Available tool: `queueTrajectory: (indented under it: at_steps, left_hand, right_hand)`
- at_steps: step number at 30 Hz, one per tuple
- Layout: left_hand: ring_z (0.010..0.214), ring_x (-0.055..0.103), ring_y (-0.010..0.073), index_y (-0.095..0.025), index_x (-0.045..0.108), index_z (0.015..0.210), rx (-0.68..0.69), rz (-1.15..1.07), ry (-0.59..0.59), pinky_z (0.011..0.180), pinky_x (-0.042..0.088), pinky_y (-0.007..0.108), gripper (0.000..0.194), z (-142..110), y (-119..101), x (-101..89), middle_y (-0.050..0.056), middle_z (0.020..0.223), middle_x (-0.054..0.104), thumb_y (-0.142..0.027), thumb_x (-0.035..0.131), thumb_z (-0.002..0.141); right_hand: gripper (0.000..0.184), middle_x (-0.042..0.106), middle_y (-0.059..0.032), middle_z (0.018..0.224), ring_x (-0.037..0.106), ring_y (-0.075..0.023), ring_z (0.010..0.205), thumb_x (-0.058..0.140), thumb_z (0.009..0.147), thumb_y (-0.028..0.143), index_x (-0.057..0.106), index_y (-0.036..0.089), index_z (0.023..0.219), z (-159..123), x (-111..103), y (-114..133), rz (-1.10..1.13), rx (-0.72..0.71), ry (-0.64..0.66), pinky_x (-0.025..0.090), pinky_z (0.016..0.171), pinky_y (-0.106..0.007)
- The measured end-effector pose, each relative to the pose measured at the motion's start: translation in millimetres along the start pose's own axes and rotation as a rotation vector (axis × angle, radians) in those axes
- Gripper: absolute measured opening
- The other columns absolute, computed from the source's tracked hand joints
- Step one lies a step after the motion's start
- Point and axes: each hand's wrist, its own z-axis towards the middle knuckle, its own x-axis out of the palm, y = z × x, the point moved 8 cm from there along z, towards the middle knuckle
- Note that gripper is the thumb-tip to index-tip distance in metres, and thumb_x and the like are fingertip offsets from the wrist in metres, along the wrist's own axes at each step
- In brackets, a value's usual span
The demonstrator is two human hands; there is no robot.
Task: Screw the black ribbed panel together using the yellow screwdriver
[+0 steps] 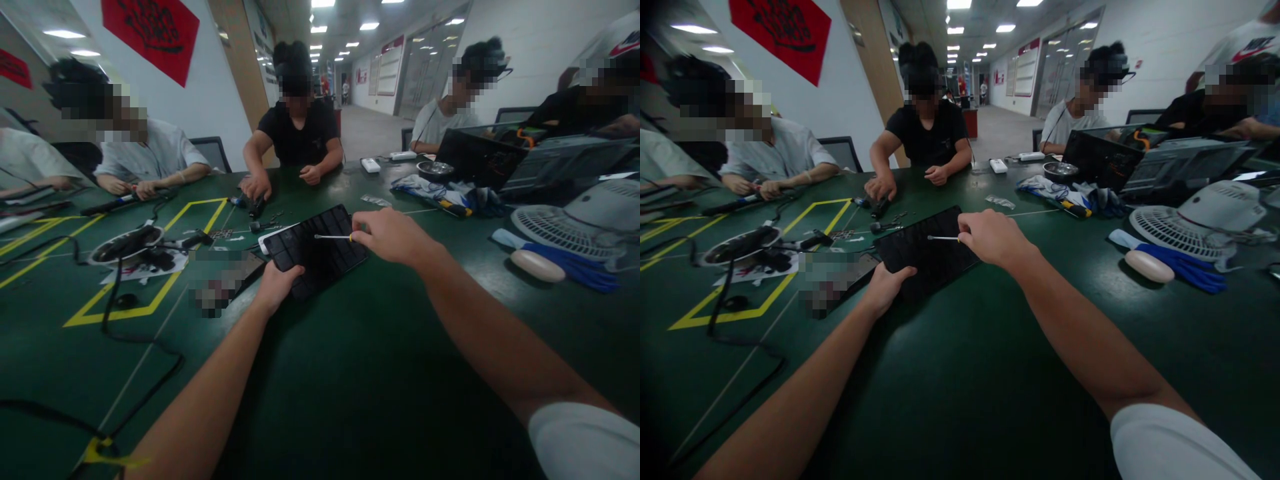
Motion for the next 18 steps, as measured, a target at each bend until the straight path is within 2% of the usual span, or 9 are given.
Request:
queueTrajectory:
  at_steps: [5,7,10,13,18]
  left_hand:
    - [0.091,0.072,0.0279,-0.017,0.074,0.095,-0.005,0.016,-0.002,0.092,0.057,0.043,0.041,-1,0,-0.8,0.004,0.093,0.078,-0.029,0.084,0.057]
    - [0.090,0.072,0.0275,-0.017,0.075,0.095,0.004,0.005,0.006,0.091,0.056,0.042,0.040,-1,1,-0.1,0.004,0.093,0.077,-0.030,0.083,0.057]
    - [0.089,0.071,0.0263,-0.017,0.075,0.094,0.029,-0.005,0.021,0.090,0.056,0.041,0.038,-1,1,0.9,0.003,0.092,0.076,-0.030,0.082,0.059]
    - [0.089,0.071,0.0257,-0.017,0.075,0.093,0.027,0.004,0.026,0.090,0.056,0.041,0.035,0,5,0.9,0.003,0.091,0.076,-0.028,0.081,0.061]
    - [0.089,0.072,0.0259,-0.017,0.075,0.093,0.045,0.009,0.031,0.091,0.057,0.042,0.033,2,6,0.3,0.004,0.090,0.077,-0.027,0.081,0.062]
  right_hand:
    - [0.022,0.077,-0.0076,0.100,0.067,-0.0254,0.088,0.057,0.101,0.041,0.072,0.025,0.106,0,3,1,0.007,-0.017,0.024,0.037,0.066,-0.034]
    - [0.020,0.077,-0.0076,0.101,0.067,-0.0255,0.088,0.065,0.096,0.040,0.071,0.025,0.108,-1,5,0,0.001,-0.034,0.021,0.037,0.067,-0.034]
    - [0.027,0.076,-0.0086,0.106,0.068,-0.0270,0.092,0.072,0.088,0.032,0.067,0.024,0.114,-2,8,-2,-0.036,-0.037,0.021,0.038,0.069,-0.034]
    - [0.025,0.076,-0.0089,0.107,0.069,-0.0277,0.094,0.069,0.090,0.030,0.068,0.025,0.114,-2,11,-3,-0.034,-0.038,0.040,0.039,0.070,-0.034]
    - [0.024,0.078,-0.0085,0.109,0.069,-0.0295,0.096,0.065,0.093,0.037,0.072,0.027,0.114,-2,6,-5,-0.043,0.012,0.021,0.041,0.071,-0.036]
